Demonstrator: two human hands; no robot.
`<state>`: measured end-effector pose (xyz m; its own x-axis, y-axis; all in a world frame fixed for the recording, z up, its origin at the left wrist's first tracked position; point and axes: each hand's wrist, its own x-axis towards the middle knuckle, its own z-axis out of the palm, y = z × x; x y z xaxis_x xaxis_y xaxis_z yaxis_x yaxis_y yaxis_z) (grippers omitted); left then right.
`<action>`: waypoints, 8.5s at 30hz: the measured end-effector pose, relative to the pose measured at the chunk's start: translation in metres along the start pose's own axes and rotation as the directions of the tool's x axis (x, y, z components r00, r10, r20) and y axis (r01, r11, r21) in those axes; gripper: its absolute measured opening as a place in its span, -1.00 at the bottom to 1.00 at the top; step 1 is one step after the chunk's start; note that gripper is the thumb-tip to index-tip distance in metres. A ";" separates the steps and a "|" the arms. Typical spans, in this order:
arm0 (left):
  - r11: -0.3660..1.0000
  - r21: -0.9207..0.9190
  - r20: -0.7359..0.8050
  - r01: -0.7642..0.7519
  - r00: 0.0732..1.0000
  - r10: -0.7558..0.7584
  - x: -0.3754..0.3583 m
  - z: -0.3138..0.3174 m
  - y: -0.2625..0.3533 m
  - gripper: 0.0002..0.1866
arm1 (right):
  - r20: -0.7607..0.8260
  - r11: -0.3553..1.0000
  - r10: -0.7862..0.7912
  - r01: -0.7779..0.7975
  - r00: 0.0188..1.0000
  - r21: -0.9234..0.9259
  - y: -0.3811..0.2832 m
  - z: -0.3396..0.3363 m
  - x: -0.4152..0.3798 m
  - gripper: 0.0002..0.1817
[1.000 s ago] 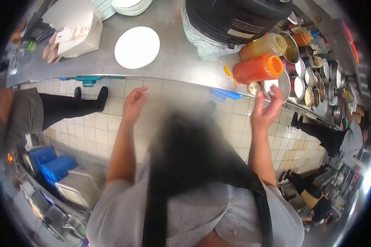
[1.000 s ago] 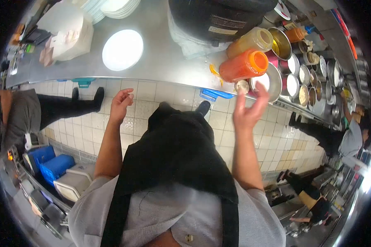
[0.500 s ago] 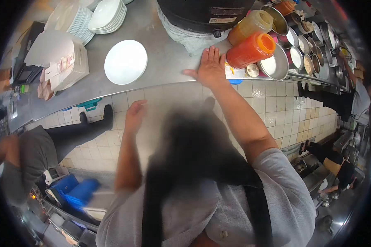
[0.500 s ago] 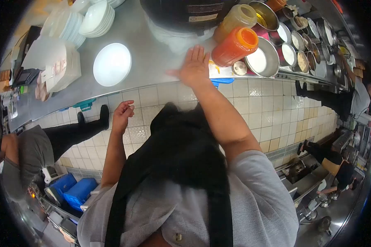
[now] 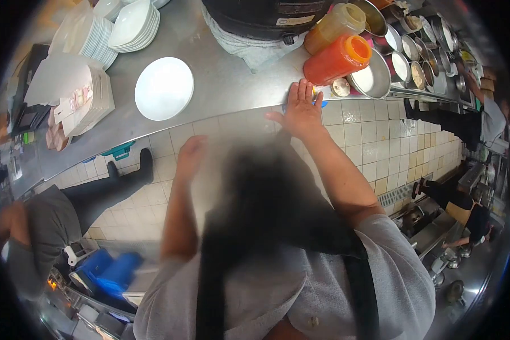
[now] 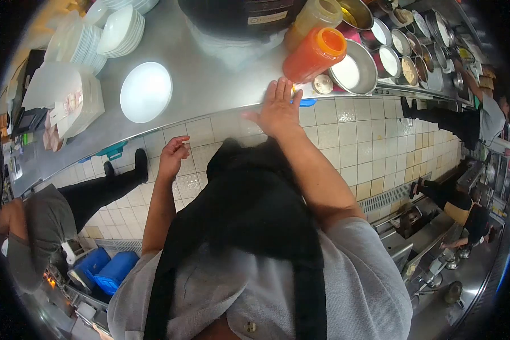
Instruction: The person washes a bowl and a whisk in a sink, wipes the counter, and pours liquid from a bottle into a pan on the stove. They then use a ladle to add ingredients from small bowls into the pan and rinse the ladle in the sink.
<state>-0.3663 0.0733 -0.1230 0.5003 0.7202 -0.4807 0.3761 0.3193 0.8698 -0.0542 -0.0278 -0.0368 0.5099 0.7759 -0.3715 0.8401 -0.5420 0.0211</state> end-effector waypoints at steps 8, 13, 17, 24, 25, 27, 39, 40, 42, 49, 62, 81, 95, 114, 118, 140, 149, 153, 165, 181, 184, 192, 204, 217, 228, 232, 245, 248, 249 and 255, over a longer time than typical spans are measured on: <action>0.998 0.068 0.076 0.001 0.997 -0.006 0.014 0.013 0.000 -0.70 | 0.174 0.973 0.229 -0.218 0.958 -0.083 0.056 -0.020 -0.060 0.13; 0.988 0.118 0.137 -0.098 0.987 0.082 0.033 0.018 -0.053 -0.69 | 0.275 0.915 0.387 -0.403 0.880 0.000 0.146 0.022 -0.119 0.01; 0.930 0.354 0.133 -0.098 0.990 0.054 0.059 0.053 -0.065 -0.68 | 0.477 0.757 0.536 -0.647 0.697 0.094 0.232 0.070 -0.173 -0.13; 0.948 0.199 0.372 -0.250 0.914 0.163 0.029 0.206 0.101 -0.23 | 0.490 0.563 0.573 -0.750 0.657 0.348 0.370 0.226 -0.289 -0.14; 0.955 0.157 0.390 -0.251 0.904 0.173 0.039 0.218 0.103 -0.22 | 0.478 0.514 0.586 -0.756 0.655 0.406 0.386 0.250 -0.306 -0.16; 0.961 0.139 0.391 -0.240 0.905 0.169 0.055 0.236 0.101 -0.21 | 0.512 0.416 0.601 -0.787 0.614 0.456 0.400 0.252 -0.331 -0.18; 0.941 -0.008 0.526 0.339 0.802 -0.284 0.045 0.304 0.078 -0.45 | 0.645 -0.020 0.445 -0.713 0.621 0.700 0.515 0.327 -0.392 -0.23; 0.932 0.076 0.559 0.355 0.759 -0.334 0.031 0.318 0.082 -0.45 | 0.646 -0.045 0.463 -0.712 0.607 0.700 0.527 0.333 -0.387 -0.23; 0.906 0.174 0.459 0.385 0.782 -0.421 0.039 0.316 0.030 -0.57 | 0.482 0.032 0.591 -0.616 0.646 0.787 0.556 0.347 -0.391 -0.25; 0.711 0.582 0.478 0.394 0.541 -0.691 0.142 0.352 -0.049 -0.81 | 0.529 -0.224 0.750 -0.602 0.396 0.767 0.605 0.250 -0.394 -0.33; 0.715 0.593 0.797 -0.371 0.394 -0.457 0.122 1.006 0.165 -0.75 | 0.707 -0.681 0.705 -0.335 -0.058 0.651 0.553 0.321 -0.506 -0.30; 0.412 0.787 0.583 -0.459 0.337 -0.740 0.012 1.285 0.048 -0.73 | 0.527 -0.333 0.726 0.445 -0.441 0.831 0.904 0.321 -0.732 -0.52; 0.783 0.090 0.669 -0.616 -0.545 -0.505 -0.445 1.763 0.018 -0.57 | 0.590 -0.107 0.308 0.589 -0.746 0.801 0.984 0.309 -0.843 -0.58; 0.766 0.361 0.097 -0.533 -0.795 -0.599 -0.957 1.797 -0.195 -0.60 | 0.513 -0.237 0.126 0.476 -0.849 0.847 1.126 0.354 -0.988 -0.58; 0.665 0.520 0.034 -0.536 -0.765 -0.644 -1.005 1.801 -0.213 -0.68 | 0.495 -0.223 0.110 0.465 -0.862 0.857 1.172 0.384 -1.015 -0.51; 0.582 0.438 -0.300 -0.686 -0.721 -0.624 -1.012 1.805 -0.196 -0.56 | 0.142 -0.403 -0.371 0.296 -0.918 0.866 1.323 0.430 -1.149 -0.89; 0.730 0.239 -0.230 -0.640 -0.768 -0.598 -1.026 1.845 -0.248 -0.79 | 0.175 -0.474 -0.210 0.257 -0.962 0.842 1.292 0.445 -1.104 -0.90; 0.741 -0.370 -0.104 -0.560 -0.768 -0.632 -0.972 1.901 -0.297 -0.75 | 0.410 -0.589 -0.108 0.391 -0.906 0.708 1.259 0.445 -1.042 -0.77; 0.067 -0.408 -0.011 -0.910 -0.069 -0.998 -0.782 1.923 -0.230 -0.77 | 0.763 -0.028 -0.154 0.774 -0.628 0.632 1.162 0.362 -0.895 -0.64; 0.612 0.056 -0.163 -0.789 -0.612 -0.774 -0.801 1.807 -0.150 -0.79 | 0.821 0.256 0.467 0.939 -0.329 0.230 1.253 0.338 -0.947 -0.48; 0.670 0.017 -0.105 -0.742 -0.668 -0.737 -0.814 1.800 -0.148 -0.76 | 0.779 0.278 0.447 0.896 -0.440 0.346 1.258 0.341 -0.940 -0.53; 0.337 0.451 0.020 -0.827 -0.368 -0.930 -0.866 1.813 -0.243 -0.65 | 0.712 -0.562 0.156 0.531 -0.685 0.634 1.239 0.279 -0.944 -0.42; 0.711 0.388 0.196 -0.586 -0.701 -0.685 -0.975 1.789 -0.285 -0.74 | 0.580 -0.667 0.039 0.411 -0.814 0.622 1.216 0.249 -0.917 -0.30; 0.572 -0.808 -0.006 -0.142 -0.969 -0.248 -0.994 1.801 -0.267 -0.76 | 0.855 -0.194 0.013 0.838 -0.518 0.510 1.213 0.262 -0.940 -0.41; 0.417 -0.893 -0.295 0.173 -0.922 -0.251 -1.005 1.811 -0.289 -0.77 | 0.875 -0.037 0.056 0.875 -0.481 0.483 1.230 0.246 -0.940 -0.36; 0.562 -0.807 -0.414 0.182 -0.853 -0.319 -1.011 1.806 -0.273 -0.68 | 0.869 -0.107 0.053 0.863 -0.491 0.494 1.235 0.248 -0.941 -0.36; 0.606 -0.708 -0.064 -0.362 -0.822 -0.566 -1.010 1.818 -0.289 -0.76 | 0.855 -0.114 -0.015 0.851 -0.518 0.513 1.239 0.248 -0.935 -0.35; 0.578 -0.762 0.075 -0.291 -0.927 -0.368 -1.006 1.810 -0.288 -0.76 | 0.827 -0.182 0.000 0.813 -0.562 0.553 1.240 0.246 -0.932 -0.34; 0.570 -0.783 -0.085 -0.247 -0.866 -0.493 -1.008 1.806 -0.274 -0.78 | 0.830 -0.182 0.000 0.817 -0.557 0.548 1.241 0.245 -0.930 -0.34; 0.742 0.118 0.086 -0.659 -0.738 -0.669 -1.005 1.802 -0.303 -0.77 | 0.828 -0.210 0.000 0.809 -0.561 0.548 1.248 0.238 -0.938 -0.35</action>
<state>0.4226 -1.8572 -0.1041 -0.5538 -0.7983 -0.2368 0.0414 -0.3105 0.9497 0.4724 -1.5088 0.1170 -0.4394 -0.7023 -0.5600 0.1350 0.5647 -0.8142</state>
